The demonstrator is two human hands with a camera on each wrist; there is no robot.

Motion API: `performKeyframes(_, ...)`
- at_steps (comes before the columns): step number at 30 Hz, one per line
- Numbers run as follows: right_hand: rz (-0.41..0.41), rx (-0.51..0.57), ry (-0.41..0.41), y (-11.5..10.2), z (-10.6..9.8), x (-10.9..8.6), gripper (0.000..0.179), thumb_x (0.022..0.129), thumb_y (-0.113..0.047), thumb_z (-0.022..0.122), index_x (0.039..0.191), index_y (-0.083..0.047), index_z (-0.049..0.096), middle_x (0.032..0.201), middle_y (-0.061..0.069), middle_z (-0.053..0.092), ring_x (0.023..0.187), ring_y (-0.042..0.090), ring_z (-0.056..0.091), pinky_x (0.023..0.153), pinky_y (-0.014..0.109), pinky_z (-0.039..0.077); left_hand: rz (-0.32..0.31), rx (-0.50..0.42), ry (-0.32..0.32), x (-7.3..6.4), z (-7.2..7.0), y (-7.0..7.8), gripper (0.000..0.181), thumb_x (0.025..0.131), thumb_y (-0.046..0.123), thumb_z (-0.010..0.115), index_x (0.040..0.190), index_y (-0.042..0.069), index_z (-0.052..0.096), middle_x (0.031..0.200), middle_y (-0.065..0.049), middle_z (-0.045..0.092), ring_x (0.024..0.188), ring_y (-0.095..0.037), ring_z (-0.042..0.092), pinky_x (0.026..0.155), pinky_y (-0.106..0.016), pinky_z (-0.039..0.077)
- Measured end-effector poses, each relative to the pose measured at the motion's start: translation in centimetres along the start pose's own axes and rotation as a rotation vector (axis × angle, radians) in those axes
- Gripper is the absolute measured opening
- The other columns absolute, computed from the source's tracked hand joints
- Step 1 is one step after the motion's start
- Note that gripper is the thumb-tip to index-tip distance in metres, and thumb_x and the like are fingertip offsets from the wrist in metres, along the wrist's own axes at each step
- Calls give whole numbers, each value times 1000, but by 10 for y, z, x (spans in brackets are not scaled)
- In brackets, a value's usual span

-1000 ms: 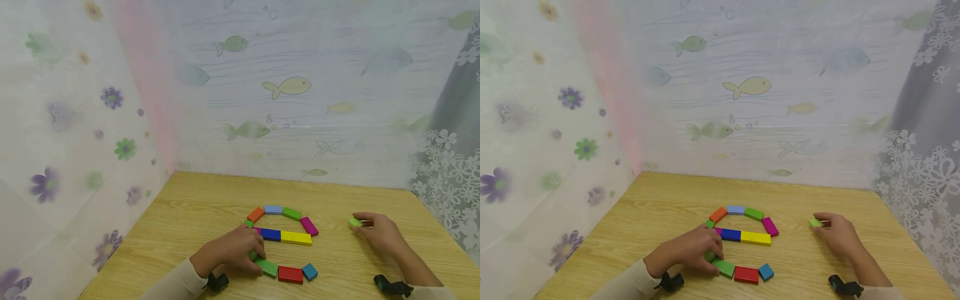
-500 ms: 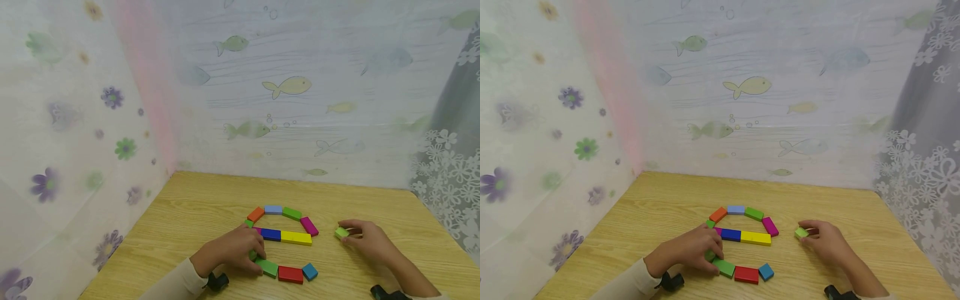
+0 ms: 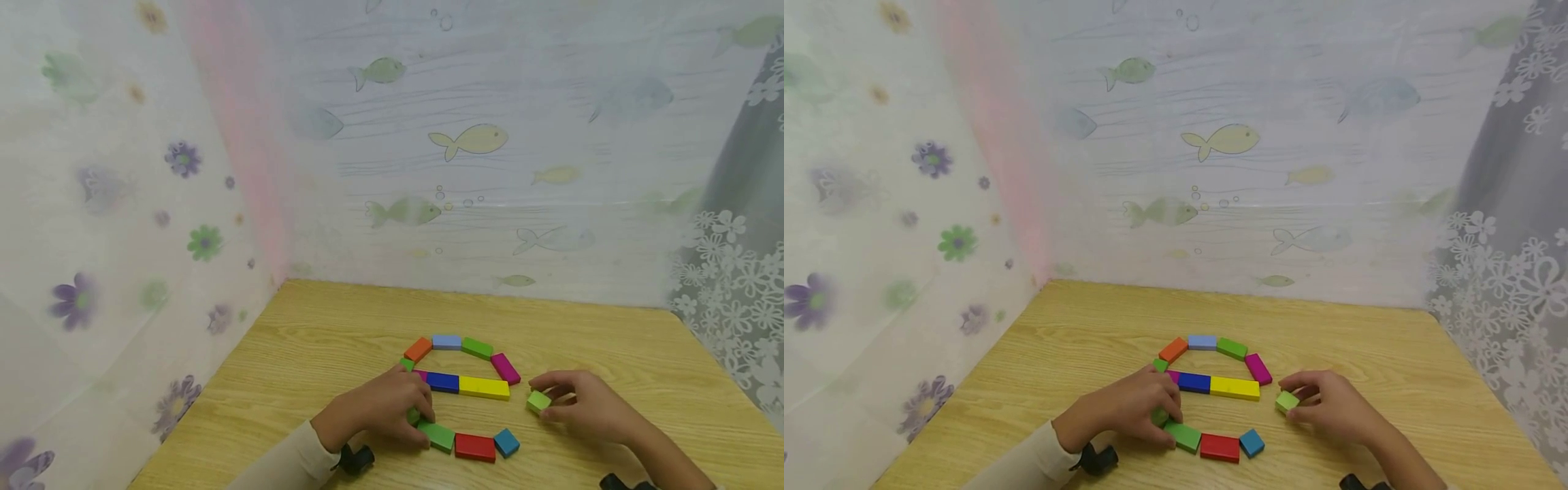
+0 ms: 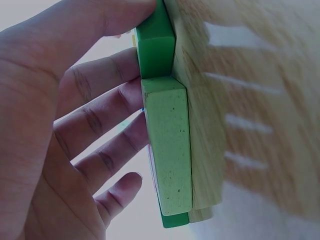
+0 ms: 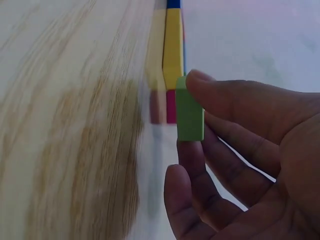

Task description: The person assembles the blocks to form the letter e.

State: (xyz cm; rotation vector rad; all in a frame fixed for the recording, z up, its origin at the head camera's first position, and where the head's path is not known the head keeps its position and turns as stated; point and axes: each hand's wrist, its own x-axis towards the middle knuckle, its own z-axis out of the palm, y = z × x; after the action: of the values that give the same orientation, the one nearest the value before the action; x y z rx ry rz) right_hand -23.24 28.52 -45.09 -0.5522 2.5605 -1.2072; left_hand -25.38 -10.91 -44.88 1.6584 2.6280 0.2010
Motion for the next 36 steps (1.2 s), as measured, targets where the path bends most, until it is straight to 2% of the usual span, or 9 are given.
performKeyframes(7, -47, 28, -47, -2, 4, 2, 49, 87, -29, 85, 129, -9, 70, 128, 13, 69, 102, 9, 67, 82, 24, 58, -11, 8, -6, 1, -1, 1, 26, 88, 55, 78, 106, 37, 82, 99, 23, 67, 92, 7, 55, 79, -20, 36)
performKeyframes(17, -85, 67, -103, -10, 17, 4, 38, 86, -26, 86, 121, -17, 74, 118, 5, 72, 94, 13, 65, 79, 25, 59, -14, -3, 1, 1, 0, 1, 25, 88, 54, 79, 106, 36, 82, 98, 23, 66, 92, 8, 54, 79, -20, 36)
performKeyframes(29, -107, 63, -126, -11, 25, 6, 37, 85, -24, 86, 120, -16, 74, 118, 4, 73, 95, 11, 66, 80, 25, 59, -18, -15, -5, 1, 2, 1, 27, 87, 54, 79, 107, 36, 82, 99, 23, 66, 92, 8, 54, 80, -19, 35)
performKeyframes(36, -89, 68, -147, -13, 28, 5, 37, 85, -22, 86, 120, -18, 74, 117, 2, 73, 95, 13, 66, 80, 24, 58, -22, -8, -7, 1, -1, 3, 26, 87, 54, 80, 106, 36, 82, 98, 23, 66, 91, 8, 54, 80, -20, 36)
